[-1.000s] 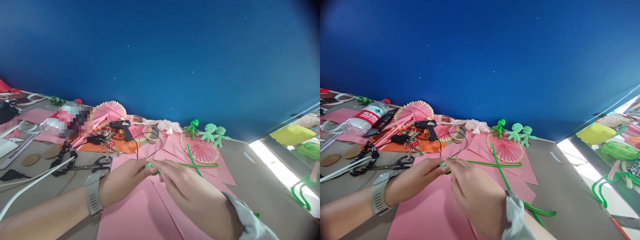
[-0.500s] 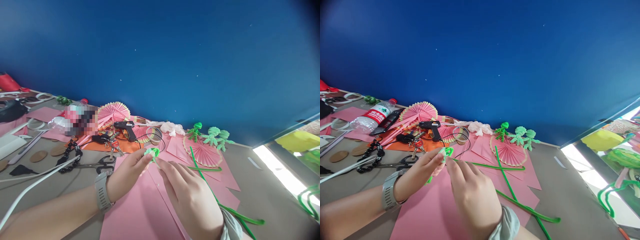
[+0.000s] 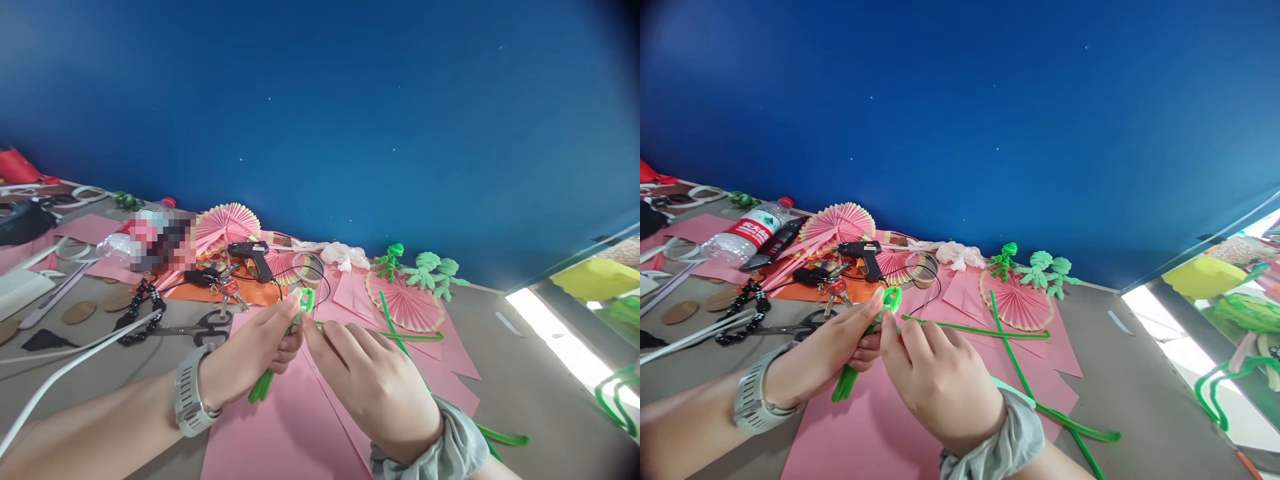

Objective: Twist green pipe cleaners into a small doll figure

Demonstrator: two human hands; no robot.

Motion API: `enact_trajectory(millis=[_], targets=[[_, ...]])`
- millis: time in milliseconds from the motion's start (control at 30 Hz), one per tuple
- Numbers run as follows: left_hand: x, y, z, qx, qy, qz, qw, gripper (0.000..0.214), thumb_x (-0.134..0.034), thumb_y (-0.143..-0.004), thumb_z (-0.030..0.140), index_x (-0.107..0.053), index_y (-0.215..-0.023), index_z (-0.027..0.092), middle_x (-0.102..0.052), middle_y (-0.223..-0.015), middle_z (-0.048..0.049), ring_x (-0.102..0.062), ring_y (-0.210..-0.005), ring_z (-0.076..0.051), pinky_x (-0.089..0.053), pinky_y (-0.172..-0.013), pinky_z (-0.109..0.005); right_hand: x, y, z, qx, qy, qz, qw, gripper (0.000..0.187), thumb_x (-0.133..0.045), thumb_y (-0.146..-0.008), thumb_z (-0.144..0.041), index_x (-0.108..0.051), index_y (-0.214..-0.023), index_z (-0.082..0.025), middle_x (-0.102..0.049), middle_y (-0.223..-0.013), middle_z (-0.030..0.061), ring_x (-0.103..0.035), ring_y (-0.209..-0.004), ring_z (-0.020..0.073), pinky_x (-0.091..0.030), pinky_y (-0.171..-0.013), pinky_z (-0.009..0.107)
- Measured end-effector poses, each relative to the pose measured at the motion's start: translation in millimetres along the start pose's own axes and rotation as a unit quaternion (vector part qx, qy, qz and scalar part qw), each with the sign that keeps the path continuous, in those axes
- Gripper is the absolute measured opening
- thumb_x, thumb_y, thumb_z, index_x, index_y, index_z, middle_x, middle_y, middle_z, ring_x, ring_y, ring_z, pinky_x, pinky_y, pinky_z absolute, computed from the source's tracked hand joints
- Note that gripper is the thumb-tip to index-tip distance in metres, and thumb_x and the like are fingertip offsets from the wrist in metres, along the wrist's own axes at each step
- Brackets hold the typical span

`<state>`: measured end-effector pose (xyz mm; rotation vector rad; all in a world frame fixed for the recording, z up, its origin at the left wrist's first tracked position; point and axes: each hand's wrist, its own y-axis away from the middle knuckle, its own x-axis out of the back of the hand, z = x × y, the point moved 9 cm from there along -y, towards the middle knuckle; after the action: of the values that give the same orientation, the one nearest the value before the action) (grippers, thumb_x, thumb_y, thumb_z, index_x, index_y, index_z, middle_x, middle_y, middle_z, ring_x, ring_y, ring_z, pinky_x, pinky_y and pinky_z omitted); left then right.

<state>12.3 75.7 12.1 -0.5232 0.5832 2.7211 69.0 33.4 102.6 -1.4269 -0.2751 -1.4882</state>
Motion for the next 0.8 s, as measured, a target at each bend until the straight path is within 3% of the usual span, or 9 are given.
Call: enact_trajectory(millis=[100, 167, 267, 400, 667, 800], targets=[[0.6, -1, 1, 0.002, -0.004, 0.004, 1.0, 0.046, -0.041, -0.079, 0.059, -0.032, -0.058, 0.019, -0.023, -0.049, 0.0092, -0.012, -0.041, -0.004, -0.01, -0.038, -0.016, -2, 3, 6, -0.027, -0.09, 0.009, 0.996, 0.028, -0.034, -0.088, -0.011, -0.054, -0.107, -0.01, -0.064, -0.079, 0.0066, -0.058, -0.064, 0.0183, -0.046, -0.05, 0.031], [-0.3, -2, 3, -0.007, -0.005, -0.007, 1.0, 0.048, -0.039, -0.08, 0.059, -0.032, -0.056, 0.018, -0.022, -0.049, 0.0091, -0.011, -0.041, -0.004, -0.009, -0.038, -0.017, -3, 6, 17, -0.078, -0.179, 0.022, 0.981, 0.022, -0.037, -0.089, -0.012, -0.053, -0.104, -0.013, -0.065, -0.082, 0.0061, -0.059, -0.069, 0.0171, -0.048, -0.056, 0.028], [-3.9, 0, 5, -0.022, 0.007, -0.044, 0.999, 0.049, -0.036, -0.082, 0.059, -0.031, -0.056, 0.017, -0.02, -0.05, 0.009, -0.011, -0.042, -0.004, -0.009, -0.039, -0.017, -8, 10, 32, -0.161, -0.315, 0.021, 0.935, 0.014, -0.042, -0.088, -0.012, -0.051, -0.097, -0.019, -0.063, -0.078, 0.002, -0.059, -0.069, 0.0131, -0.047, -0.06, 0.023], [-10.5, 4, 2, -0.006, 0.04, -0.101, 0.994, 0.045, -0.03, -0.087, 0.053, -0.033, -0.06, 0.017, -0.02, -0.052, 0.0085, -0.01, -0.043, -0.004, -0.008, -0.041, -0.018, -19, 11, 41, -0.218, -0.437, -0.032, 0.872, 0.011, -0.042, -0.089, -0.014, -0.05, -0.093, -0.022, -0.06, -0.073, -0.0025, -0.056, -0.062, 0.0086, -0.042, -0.055, 0.018], [-14.9, 4, 0, -0.037, 0.004, -0.17, 0.985, 0.044, -0.02, -0.089, 0.051, -0.037, -0.067, 0.018, -0.023, -0.053, 0.0077, -0.011, -0.045, -0.007, -0.01, -0.041, -0.021, -33, 11, 46, -0.245, -0.501, -0.134, 0.819, 0.012, -0.044, -0.089, -0.017, -0.053, -0.084, -0.021, -0.057, -0.069, -0.0053, -0.051, -0.061, 0.0062, -0.036, -0.055, 0.016], [-20.0, 9, -1, -0.04, -0.072, -0.21, 0.974, 0.044, -0.017, -0.09, 0.049, -0.037, -0.067, 0.018, -0.022, -0.053, 0.0074, -0.013, -0.046, -0.008, -0.013, -0.043, -0.023, -41, 18, 50, -0.234, -0.496, -0.224, 0.806, 0.014, -0.048, -0.088, -0.033, -0.054, -0.083, -0.022, -0.056, -0.07, -0.0056, -0.047, -0.059, 0.0078, -0.033, -0.051, 0.019]])
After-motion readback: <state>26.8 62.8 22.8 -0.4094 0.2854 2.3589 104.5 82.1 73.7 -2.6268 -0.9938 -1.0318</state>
